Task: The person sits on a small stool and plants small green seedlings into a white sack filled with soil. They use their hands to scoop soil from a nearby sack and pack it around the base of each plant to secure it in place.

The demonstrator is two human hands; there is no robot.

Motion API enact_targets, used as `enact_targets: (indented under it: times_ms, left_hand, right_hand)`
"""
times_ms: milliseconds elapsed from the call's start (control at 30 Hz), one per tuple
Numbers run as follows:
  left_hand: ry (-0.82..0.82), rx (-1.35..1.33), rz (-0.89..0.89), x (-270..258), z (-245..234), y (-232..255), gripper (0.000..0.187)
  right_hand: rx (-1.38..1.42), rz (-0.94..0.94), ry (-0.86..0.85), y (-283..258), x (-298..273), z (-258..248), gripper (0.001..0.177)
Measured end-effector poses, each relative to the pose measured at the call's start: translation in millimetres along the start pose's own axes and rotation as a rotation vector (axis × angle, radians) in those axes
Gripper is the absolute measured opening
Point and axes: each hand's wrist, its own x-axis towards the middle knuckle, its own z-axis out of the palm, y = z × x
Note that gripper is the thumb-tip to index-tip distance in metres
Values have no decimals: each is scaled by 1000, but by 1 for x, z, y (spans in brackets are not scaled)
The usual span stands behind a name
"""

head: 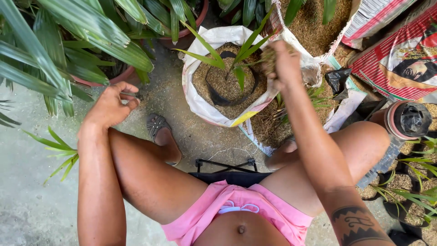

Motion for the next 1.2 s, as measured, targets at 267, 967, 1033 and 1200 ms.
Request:
enact_targets:
  times_ms: [267, 967, 1033, 1200]
  left_hand:
    - [96, -75, 212, 2, 7, -22, 39]
    - [98, -79, 189, 1, 6, -17, 37]
    - [102, -77, 200, 3, 6, -18, 36]
    - [98, -82, 197, 3, 9, -27, 36]
  right_hand:
    - [-98, -246, 30, 151, 101, 16, 30]
    - [-146, -497, -253, 98, 38, 42, 32]
    - [-106, -504, -301, 104, 46, 39, 28]
    - [-122, -534, -309, 107, 54, 33, 29]
